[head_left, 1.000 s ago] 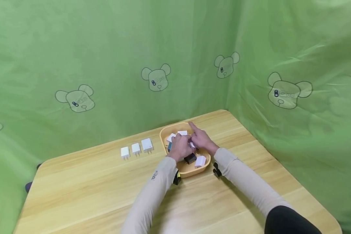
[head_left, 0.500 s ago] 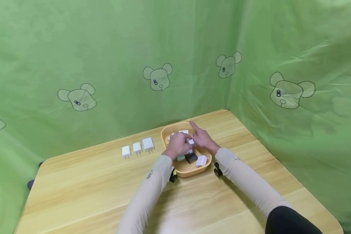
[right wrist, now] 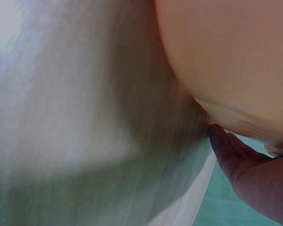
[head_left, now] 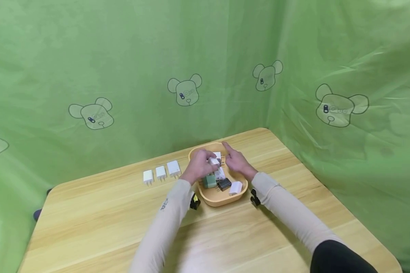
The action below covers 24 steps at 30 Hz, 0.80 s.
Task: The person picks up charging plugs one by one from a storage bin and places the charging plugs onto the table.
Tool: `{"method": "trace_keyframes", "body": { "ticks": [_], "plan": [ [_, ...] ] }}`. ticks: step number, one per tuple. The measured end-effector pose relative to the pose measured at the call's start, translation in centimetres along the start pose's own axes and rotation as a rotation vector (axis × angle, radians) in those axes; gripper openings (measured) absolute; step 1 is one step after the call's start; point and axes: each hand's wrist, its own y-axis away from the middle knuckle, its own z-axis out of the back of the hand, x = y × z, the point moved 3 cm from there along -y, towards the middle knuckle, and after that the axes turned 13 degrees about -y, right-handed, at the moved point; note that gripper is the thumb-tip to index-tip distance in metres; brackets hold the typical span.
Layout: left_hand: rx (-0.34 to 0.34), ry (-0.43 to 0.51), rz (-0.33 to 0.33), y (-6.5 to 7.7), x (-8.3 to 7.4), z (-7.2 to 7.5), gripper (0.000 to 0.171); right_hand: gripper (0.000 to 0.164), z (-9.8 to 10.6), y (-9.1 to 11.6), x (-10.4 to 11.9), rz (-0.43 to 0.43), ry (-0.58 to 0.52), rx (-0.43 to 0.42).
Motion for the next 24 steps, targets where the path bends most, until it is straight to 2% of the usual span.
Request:
{"method": "trace_keyframes", "body": {
  "ticks": [9, 17, 24],
  "plan": [
    [-0.027, 0.047, 0.012, 0.9, 1.6, 1.5, 0.042, 0.067, 0.0, -0.1, 0.0, -0.005, 0.006, -0.002],
    [-0.070, 0.033, -0.008, 1.5, 3.0, 2.9, 0.042, 0.067, 0.0, -0.1, 0.1, -0.013, 0.000, -0.003],
    [-0.054, 0.152, 0.031, 3.0, 4.9, 4.4, 0.048, 0.067, -0.1, -0.1, 0.1, -0.032, -0.011, 0.008]
  ]
}}
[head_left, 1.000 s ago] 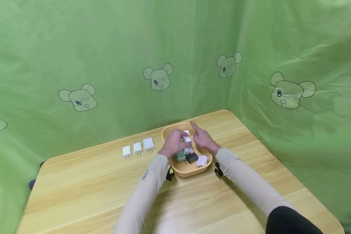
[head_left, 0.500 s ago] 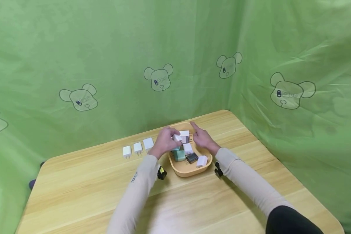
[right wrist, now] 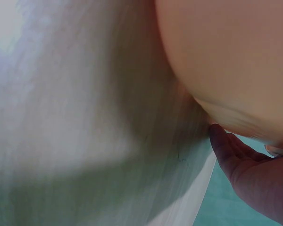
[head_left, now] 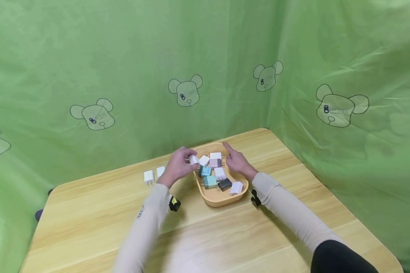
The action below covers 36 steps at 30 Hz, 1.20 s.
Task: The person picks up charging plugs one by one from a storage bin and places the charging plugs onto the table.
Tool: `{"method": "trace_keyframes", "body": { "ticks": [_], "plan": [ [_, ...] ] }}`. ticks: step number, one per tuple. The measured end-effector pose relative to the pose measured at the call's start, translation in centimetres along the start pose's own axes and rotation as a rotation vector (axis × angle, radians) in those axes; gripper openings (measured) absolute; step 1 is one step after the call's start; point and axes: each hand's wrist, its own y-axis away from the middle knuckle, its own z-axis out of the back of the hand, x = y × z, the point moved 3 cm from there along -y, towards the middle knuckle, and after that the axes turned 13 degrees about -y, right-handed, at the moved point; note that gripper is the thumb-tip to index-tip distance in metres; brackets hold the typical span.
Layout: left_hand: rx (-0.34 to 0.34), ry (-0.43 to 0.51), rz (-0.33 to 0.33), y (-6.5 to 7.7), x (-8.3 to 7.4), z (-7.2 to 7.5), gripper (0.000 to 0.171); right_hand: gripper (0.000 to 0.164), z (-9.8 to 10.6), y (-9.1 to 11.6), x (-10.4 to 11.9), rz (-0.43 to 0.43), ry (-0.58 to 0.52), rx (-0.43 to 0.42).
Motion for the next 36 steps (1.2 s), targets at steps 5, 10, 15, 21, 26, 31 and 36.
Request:
{"method": "trace_keyframes", "body": {
  "ticks": [5, 10, 15, 21, 26, 31, 36],
  "plan": [
    [-0.027, 0.030, 0.052, 0.8, 1.9, 1.8, 0.052, 0.068, 0.0, 0.1, 0.0, 0.005, 0.010, -0.001],
    [-0.050, 0.012, 0.090, 1.5, 3.8, 3.5, 0.050, 0.067, 0.1, -0.1, -0.1, 0.029, 0.027, -0.004],
    [-0.039, -0.001, 0.107, 2.3, 5.3, 5.1, 0.048, 0.068, 0.1, -0.2, -0.3, 0.021, 0.027, -0.001],
    [-0.018, -0.038, 0.156, 3.3, 7.6, 6.6, 0.050, 0.067, 0.1, -0.2, -0.5, 0.000, 0.003, 0.002],
    [-0.006, -0.071, 0.198, 4.3, 9.5, 7.5, 0.049, 0.066, 0.1, -0.2, -0.7, -0.001, -0.003, -0.002],
    [0.013, -0.086, 0.229, 5.5, 11.3, 8.1, 0.050, 0.066, 0.0, -0.2, -0.7, -0.002, -0.001, 0.000],
    [0.008, -0.104, 0.259, 6.3, 12.7, 8.6, 0.049, 0.066, 0.0, -0.3, -0.5, -0.001, -0.005, 0.007]
  ]
}}
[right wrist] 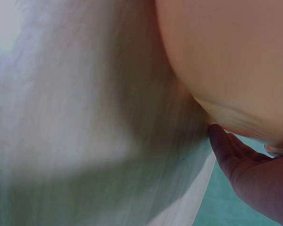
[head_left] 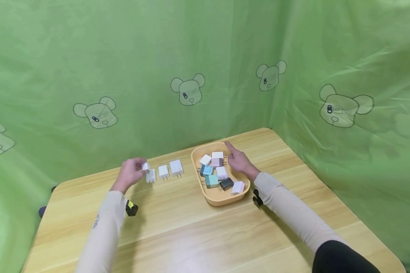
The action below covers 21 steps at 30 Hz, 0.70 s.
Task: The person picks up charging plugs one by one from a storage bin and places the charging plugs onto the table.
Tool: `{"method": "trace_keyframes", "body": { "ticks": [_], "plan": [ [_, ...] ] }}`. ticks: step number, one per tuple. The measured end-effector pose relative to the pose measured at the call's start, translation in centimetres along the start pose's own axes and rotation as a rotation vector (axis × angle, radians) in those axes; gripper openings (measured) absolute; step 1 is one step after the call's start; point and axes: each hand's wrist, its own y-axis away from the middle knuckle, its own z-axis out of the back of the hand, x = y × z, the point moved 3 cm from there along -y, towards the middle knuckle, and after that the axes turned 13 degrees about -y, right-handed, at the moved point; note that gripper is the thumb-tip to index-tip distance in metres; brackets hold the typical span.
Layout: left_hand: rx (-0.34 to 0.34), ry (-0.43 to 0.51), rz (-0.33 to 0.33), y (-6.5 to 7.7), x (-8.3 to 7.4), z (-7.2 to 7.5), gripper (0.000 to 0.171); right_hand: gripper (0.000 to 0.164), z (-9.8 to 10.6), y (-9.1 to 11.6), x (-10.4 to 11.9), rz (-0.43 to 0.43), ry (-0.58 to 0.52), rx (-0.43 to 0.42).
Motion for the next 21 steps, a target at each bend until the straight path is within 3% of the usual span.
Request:
{"method": "trace_keyframes", "body": {
  "ticks": [14, 21],
  "plan": [
    [0.014, -0.113, 0.016, 0.9, 3.4, -0.4, 0.047, 0.068, 0.0, 0.1, -0.1, 0.001, 0.021, -0.009],
    [0.028, -0.162, 0.033, 1.0, 4.2, -0.7, 0.047, 0.067, -0.1, 0.0, 0.0, 0.000, 0.009, -0.002]
  ]
}}
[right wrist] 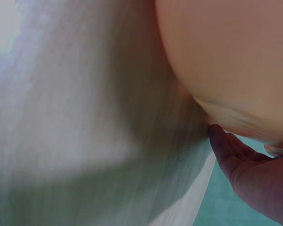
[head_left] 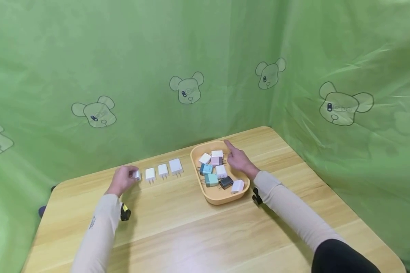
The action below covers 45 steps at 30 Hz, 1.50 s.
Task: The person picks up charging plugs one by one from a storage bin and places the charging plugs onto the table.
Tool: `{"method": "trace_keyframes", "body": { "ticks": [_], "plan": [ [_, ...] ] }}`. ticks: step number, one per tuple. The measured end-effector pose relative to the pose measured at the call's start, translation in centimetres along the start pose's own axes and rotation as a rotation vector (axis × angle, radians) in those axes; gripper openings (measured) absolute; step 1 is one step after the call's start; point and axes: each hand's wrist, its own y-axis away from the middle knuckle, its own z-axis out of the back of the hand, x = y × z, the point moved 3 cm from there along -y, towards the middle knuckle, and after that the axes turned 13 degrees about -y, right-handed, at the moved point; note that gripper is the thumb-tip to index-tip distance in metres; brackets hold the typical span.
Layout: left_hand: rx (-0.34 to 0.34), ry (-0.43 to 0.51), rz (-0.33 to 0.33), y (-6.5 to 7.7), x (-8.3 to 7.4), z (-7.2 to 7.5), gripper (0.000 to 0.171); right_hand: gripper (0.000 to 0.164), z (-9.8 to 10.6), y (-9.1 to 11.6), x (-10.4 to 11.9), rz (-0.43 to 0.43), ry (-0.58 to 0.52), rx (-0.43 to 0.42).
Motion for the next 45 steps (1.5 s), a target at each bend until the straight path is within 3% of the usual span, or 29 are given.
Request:
{"method": "trace_keyframes", "body": {
  "ticks": [9, 16, 26, 33, 36, 39, 45],
  "plan": [
    [0.008, -0.099, -0.018, 0.0, 0.2, -0.5, 0.043, 0.067, 0.0, 0.0, 0.2, -0.001, -0.008, -0.001],
    [0.004, -0.117, -0.022, -0.1, 0.0, -0.8, 0.043, 0.067, 0.0, 0.0, 0.1, -0.011, -0.027, -0.001],
    [0.030, -0.083, 0.026, -0.2, 0.4, -0.9, 0.048, 0.068, 0.1, 0.1, 0.2, -0.001, -0.007, 0.000],
    [0.112, 0.009, 0.067, -0.2, 0.3, -0.6, 0.072, 0.068, 0.0, 0.2, 0.3, -0.007, -0.001, -0.004],
    [0.076, 0.006, 0.037, -0.2, -0.2, -0.1, 0.081, 0.068, 0.0, 0.2, 0.3, -0.003, 0.008, -0.003],
    [-0.011, 0.009, 0.028, -0.2, -1.0, 0.6, 0.081, 0.068, 0.1, 0.1, 0.3, 0.003, 0.015, -0.002],
    [-0.141, -0.008, -0.062, -0.8, -5.4, 1.4, 0.064, 0.068, 0.1, 0.1, 0.3, 0.005, 0.014, 0.003]
  ]
}}
